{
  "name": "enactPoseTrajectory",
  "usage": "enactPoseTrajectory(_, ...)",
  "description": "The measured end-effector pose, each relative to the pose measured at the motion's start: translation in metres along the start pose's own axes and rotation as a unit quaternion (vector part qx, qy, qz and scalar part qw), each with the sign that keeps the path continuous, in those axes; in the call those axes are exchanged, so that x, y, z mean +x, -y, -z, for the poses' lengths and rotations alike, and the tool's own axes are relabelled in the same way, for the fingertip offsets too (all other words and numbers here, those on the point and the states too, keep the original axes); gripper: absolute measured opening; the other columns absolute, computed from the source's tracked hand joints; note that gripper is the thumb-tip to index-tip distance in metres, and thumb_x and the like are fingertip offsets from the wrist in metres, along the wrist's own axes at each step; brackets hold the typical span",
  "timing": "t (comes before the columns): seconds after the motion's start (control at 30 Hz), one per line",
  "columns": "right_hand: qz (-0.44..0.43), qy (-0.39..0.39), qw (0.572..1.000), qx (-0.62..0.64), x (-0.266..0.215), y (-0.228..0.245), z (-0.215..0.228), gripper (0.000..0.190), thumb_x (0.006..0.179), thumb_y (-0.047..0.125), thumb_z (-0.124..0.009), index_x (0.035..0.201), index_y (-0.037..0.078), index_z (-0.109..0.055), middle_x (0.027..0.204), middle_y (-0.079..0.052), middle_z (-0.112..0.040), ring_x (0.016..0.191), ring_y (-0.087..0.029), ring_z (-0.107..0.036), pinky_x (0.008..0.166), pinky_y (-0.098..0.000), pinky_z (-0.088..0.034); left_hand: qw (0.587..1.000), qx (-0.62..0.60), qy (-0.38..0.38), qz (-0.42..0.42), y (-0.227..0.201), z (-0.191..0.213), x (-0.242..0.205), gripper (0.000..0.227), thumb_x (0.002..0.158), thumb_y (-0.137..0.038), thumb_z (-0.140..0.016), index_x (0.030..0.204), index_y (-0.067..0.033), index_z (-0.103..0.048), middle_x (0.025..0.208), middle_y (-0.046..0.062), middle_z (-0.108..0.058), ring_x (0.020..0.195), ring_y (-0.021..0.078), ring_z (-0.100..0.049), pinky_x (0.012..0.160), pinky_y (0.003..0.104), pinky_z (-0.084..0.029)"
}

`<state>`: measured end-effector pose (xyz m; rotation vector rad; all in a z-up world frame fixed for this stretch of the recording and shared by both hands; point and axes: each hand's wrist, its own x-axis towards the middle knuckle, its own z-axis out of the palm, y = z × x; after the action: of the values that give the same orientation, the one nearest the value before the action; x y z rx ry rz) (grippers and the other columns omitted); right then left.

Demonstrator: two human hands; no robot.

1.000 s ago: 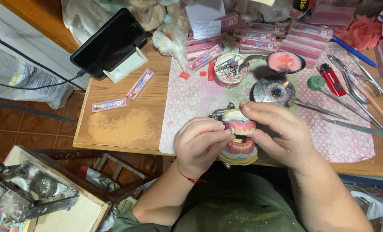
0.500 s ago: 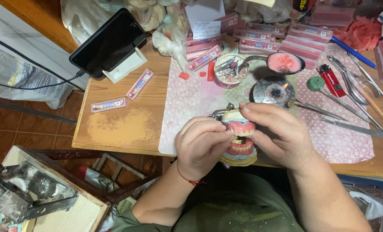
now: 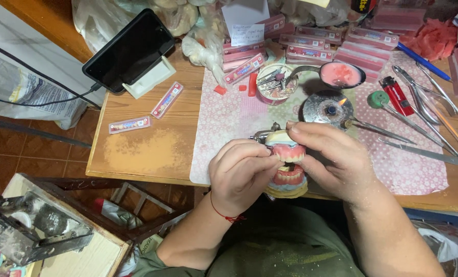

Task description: The person works on a set of dentures, using a metal tool to apply a pink substance from a heated container. They manipulate the dentures with both hands, adjusting the alignment of the upper and lower pieces and pressing them together.

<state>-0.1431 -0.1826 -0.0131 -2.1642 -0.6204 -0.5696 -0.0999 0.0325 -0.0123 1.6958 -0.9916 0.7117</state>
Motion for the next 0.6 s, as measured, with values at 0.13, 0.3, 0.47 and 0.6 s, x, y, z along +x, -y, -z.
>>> enactPoseTrajectory(0.13,-0.004,-0.007,1.0,-0.002,0.001,0.0016,0.0003,0.038,0.095,0.013,-0.071,0.13,-0.001,-0.063,0.133,-0.025,-0.067,0.123,-0.033,-0.07,0.109,-0.0386,-0.056,1.0,-0.002,0.017,0.011,0.0039,0.0018,-0.0043,0.004,0.097,-0.012,-0.072,0.096,-0.009,-0.071,0.097,0.006,-0.067,0.082,0.0271,-0.07,0.079,0.038,-0.061)
enactPoseTrajectory(0.3,-0.003,0.0,1.0,0.002,0.0008,0.0005,0.0001,0.039,0.096,0.013,-0.07,0.131,-0.001,-0.062,0.134,-0.025,-0.066,0.124,-0.033,-0.07,0.11,-0.0392,-0.055,1.0,-0.005,0.023,-0.012,0.0094,0.002,-0.0068,0.005,0.1,-0.013,-0.069,0.099,-0.0094,-0.072,0.1,0.008,-0.068,0.085,0.0282,-0.071,0.08,0.039,-0.062)
enactPoseTrajectory(0.47,-0.005,-0.004,1.0,-0.005,0.0014,0.0012,0.0,0.037,0.096,0.012,-0.07,0.13,0.0,-0.063,0.133,-0.024,-0.067,0.123,-0.033,-0.07,0.11,-0.0387,-0.055,1.0,-0.001,0.027,-0.012,0.0082,0.0035,-0.004,0.004,0.1,-0.011,-0.069,0.099,-0.0104,-0.072,0.099,0.007,-0.066,0.083,0.0275,-0.07,0.078,0.038,-0.061)
enactPoseTrajectory(0.6,-0.003,-0.002,1.0,0.015,0.0019,0.0013,0.0003,0.036,0.096,0.01,-0.068,0.13,-0.002,-0.063,0.133,-0.025,-0.066,0.123,-0.034,-0.07,0.111,-0.0392,-0.055,0.999,-0.013,0.04,-0.016,0.008,0.0057,-0.0028,0.006,0.101,-0.012,-0.068,0.099,-0.008,-0.071,0.1,0.008,-0.067,0.084,0.0288,-0.07,0.079,0.04,-0.061)
